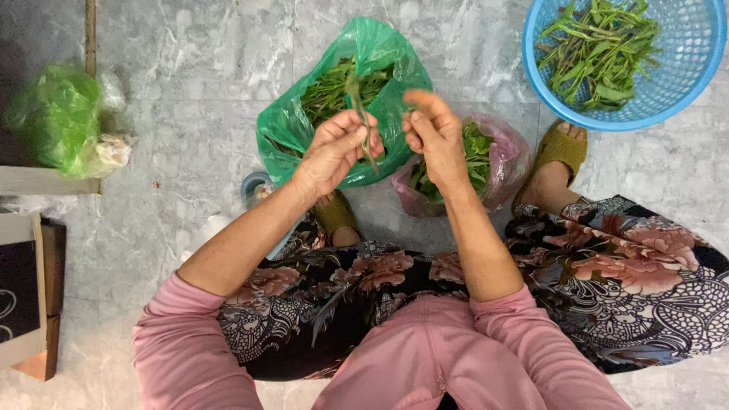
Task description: The person sits on the floor and sorts leafy green vegetables by hand, picking stems from a green plastic bag, removing leaves, and placing them into a pink plastic bag and a blue basket. The person continues this repetitive sorting process throughout the clip.
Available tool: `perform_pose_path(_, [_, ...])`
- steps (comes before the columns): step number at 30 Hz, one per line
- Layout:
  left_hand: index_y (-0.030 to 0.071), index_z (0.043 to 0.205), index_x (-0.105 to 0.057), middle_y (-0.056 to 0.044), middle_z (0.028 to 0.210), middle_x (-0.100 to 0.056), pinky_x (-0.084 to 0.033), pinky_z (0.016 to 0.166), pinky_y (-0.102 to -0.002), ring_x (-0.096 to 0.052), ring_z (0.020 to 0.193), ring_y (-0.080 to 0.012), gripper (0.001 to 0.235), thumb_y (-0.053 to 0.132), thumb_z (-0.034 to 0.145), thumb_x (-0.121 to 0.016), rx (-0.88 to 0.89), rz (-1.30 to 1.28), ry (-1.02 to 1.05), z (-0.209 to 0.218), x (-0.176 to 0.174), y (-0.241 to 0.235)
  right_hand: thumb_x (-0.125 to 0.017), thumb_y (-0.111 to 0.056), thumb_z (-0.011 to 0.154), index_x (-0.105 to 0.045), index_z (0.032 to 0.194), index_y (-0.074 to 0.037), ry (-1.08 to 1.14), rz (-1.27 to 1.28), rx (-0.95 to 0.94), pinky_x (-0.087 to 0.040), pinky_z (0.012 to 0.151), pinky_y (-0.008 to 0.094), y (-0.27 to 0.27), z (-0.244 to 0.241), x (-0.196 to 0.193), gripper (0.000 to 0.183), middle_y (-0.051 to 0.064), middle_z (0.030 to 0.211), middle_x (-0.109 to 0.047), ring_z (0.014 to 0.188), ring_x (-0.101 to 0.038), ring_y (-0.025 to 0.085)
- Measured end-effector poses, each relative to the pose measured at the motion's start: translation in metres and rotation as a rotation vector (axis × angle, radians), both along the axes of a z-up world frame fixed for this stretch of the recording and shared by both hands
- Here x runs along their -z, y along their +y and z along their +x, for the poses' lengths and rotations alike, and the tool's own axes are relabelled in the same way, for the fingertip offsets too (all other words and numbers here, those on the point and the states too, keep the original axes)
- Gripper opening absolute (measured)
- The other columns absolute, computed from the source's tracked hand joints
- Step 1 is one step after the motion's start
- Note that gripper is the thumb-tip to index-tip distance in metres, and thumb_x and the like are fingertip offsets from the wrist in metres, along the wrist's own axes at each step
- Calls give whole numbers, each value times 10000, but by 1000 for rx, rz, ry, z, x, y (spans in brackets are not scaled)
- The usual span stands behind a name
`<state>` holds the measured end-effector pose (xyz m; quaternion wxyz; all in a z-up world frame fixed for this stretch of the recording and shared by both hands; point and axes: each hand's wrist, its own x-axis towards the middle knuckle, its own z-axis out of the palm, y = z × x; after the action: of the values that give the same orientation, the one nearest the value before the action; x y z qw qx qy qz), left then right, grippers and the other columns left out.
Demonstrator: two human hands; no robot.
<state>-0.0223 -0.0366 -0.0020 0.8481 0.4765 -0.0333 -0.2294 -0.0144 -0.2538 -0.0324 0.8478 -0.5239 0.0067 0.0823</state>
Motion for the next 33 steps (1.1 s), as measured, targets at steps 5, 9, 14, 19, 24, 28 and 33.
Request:
perform_pose_path(5, [45,1173,-649,-51,910,-654,-537,845,-344,-645,878,-178,192,199,1073,-589,154,-45,83,-5,-2,-3,-565,-51,1101,-655,1353,-4,-215,-19,-129,-343,577,208,3,-11,-27,271,-27,929,-560,704,-434,19])
perform_pose_path(9, [37,1137,-643,-33,887,-623,-505,793,-328,-622,839,-180,186,207,1079,-595,203,-13,152,-7,2,-5,-636,-75,1057,-634,1336,6,-243,-160,-48,-392,617,214,10,-15,-28,290,-40,953,-597,749,-480,13])
perform_pose_path(14, [31,1124,-643,-29,878,-615,-489,777,-315,-597,824,-165,186,203,1076,-590,196,7,147,-9,5,-4,-705,-84,1031,-734,1106,19,-138,-244,-44,-353,589,214,11,-12,-25,131,-38,832,-622,685,-466,25])
perform_pose_path(19, [32,1109,-652,-29,871,-624,-496,772,-309,-600,819,-159,179,193,1070,-586,147,53,106,-7,3,0,-701,-54,973,-707,1033,18,-393,-579,-105,-463,638,248,-4,-8,-34,94,41,891,-683,753,-600,63])
perform_pose_path(24, [49,1098,-650,-15,867,-632,-514,774,-294,-612,810,-139,153,186,1063,-590,190,167,103,-5,5,-7,-677,-45,948,-661,1007,14,-450,-687,-36,-505,668,269,-3,-11,-26,85,79,894,-684,784,-632,92])
perform_pose_path(28, [54,1088,-661,-22,890,-669,-521,764,-282,-625,804,-122,125,160,1065,-600,231,240,39,-7,8,-17,-676,-82,986,-691,1032,1,-218,-624,15,-454,666,300,-28,-8,-11,96,94,848,-672,760,-567,132])
perform_pose_path(33, [62,1099,-681,-47,939,-741,-535,726,-261,-681,817,-112,120,139,1041,-608,193,340,15,2,2,-19,-777,-167,849,-785,994,-65,-259,-1090,-302,-521,687,372,-83,3,-1,178,81,890,-761,777,-689,215])
